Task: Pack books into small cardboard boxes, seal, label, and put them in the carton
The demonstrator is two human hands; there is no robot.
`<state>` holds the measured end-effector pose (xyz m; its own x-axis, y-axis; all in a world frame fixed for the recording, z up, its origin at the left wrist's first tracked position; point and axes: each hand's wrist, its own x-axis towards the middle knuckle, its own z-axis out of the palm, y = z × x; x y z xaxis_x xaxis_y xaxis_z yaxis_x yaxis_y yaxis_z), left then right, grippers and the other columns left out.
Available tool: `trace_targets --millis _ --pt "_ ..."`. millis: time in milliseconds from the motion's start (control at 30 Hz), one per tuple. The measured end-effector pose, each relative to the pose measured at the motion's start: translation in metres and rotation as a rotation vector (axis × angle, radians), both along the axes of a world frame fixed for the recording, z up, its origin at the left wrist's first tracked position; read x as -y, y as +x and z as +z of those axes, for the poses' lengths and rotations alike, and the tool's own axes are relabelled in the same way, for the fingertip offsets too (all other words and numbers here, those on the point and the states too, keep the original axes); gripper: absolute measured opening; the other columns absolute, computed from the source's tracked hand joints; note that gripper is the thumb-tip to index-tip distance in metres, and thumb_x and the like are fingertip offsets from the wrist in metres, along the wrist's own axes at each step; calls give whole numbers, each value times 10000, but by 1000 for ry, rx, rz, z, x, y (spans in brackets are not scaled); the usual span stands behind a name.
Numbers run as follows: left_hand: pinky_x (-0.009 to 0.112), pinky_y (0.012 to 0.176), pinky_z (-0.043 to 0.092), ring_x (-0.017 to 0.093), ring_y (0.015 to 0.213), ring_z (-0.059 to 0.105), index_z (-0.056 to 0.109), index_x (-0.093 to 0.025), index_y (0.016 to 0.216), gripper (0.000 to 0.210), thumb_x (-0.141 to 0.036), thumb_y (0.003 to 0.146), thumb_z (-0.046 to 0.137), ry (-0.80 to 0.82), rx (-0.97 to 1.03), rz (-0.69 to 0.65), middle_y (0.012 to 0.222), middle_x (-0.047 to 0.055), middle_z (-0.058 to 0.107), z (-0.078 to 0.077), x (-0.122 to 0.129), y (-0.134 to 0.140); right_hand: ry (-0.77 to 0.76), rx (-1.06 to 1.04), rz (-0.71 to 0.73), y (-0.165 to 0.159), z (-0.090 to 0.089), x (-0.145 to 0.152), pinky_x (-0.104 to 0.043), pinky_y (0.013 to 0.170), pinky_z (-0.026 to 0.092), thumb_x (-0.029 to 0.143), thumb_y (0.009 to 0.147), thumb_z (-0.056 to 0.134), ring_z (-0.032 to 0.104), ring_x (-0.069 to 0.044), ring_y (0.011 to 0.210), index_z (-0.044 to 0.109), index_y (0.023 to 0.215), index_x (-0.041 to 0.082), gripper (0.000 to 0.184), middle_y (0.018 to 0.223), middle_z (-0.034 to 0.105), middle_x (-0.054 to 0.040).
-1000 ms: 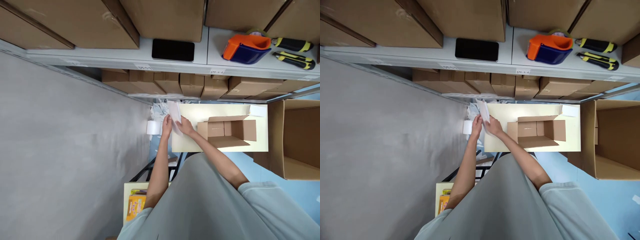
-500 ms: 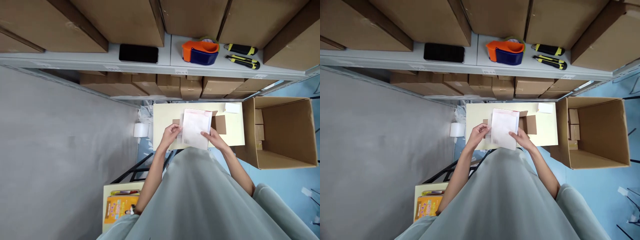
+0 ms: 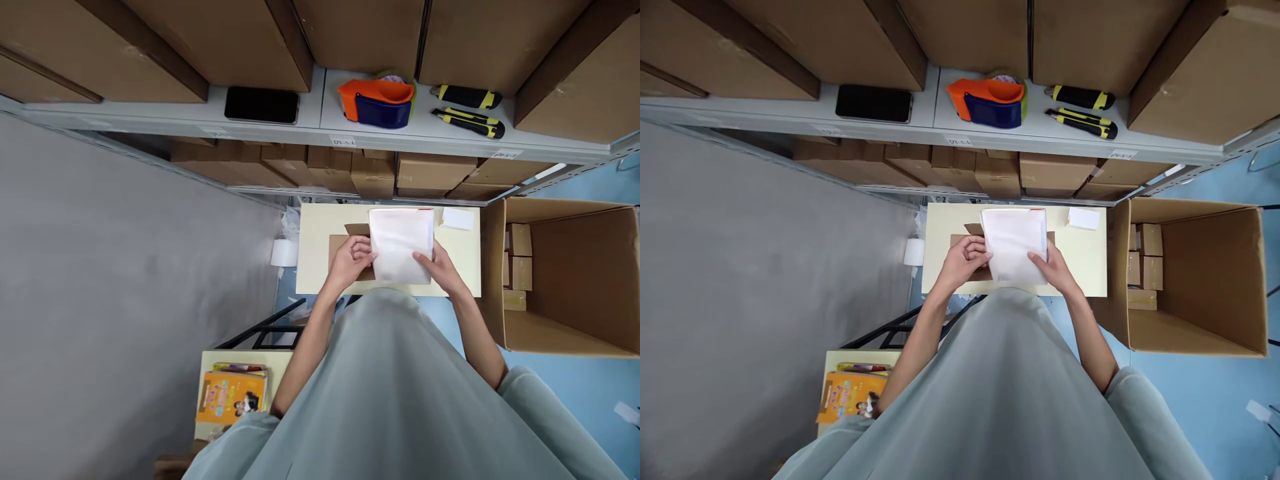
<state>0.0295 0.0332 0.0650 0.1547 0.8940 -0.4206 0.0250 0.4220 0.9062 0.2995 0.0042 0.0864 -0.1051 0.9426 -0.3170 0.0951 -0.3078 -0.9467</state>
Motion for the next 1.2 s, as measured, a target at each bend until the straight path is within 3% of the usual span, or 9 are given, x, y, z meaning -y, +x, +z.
trace_targets --millis 233,433,533,700,867,1067,1200 --pt "333 709 657 167 706 746 603 -192 911 544 -458 655 1002 -120 -6 211 826 27 768 -32 0 18 210 377 321 2 19 -47 -410 942 582 487 1065 546 743 -312 1076 679 1380 240 421 1233 792 -77" --pt "446 935 681 213 834 822 592 -189 929 510 -503 774 963 -304 96 261 824 43 791 -53 18 18 218 592 602 -13 15 -74 -371 892 542 315 1032 523 736 -311 1032 708 1373 275 390 1195 811 -49" --pt "488 982 665 244 911 833 642 -179 1002 497 -542 810 922 -336 88 148 919 75 820 -62 29 17 171 667 722 -22 3 -81 -359 890 532 275 1030 519 730 -317 1046 727 1327 251 364 1174 816 -62" --pt "467 1094 584 304 1227 765 716 -169 1201 458 -465 872 834 -182 -127 -57 1227 164 817 -71 37 18 97 805 890 -42 -20 -89 -348 949 516 201 1044 532 738 -319 1134 713 1361 252 369 1232 817 -76" --pt "460 1038 579 367 1183 765 772 -193 1220 444 -444 857 819 -37 -409 -262 1176 150 824 -62 44 9 12 977 1005 -67 -48 -86 -371 979 531 177 1040 549 735 -331 1225 699 1420 267 418 1320 800 -102" --pt "468 1076 560 379 1214 740 784 -234 1233 453 -421 827 854 96 -450 -397 1266 123 803 -50 58 -10 -69 988 1074 -82 -83 -82 -361 1009 536 161 1041 542 737 -305 1247 720 1392 259 405 1342 793 -108" --pt "473 1121 540 379 1284 712 752 -226 1320 514 -391 842 840 97 -478 -403 1381 135 760 -49 63 -20 -89 1019 1039 -83 -92 -82 -365 1032 539 157 1048 531 731 -302 1264 691 1427 219 416 1367 776 -140"
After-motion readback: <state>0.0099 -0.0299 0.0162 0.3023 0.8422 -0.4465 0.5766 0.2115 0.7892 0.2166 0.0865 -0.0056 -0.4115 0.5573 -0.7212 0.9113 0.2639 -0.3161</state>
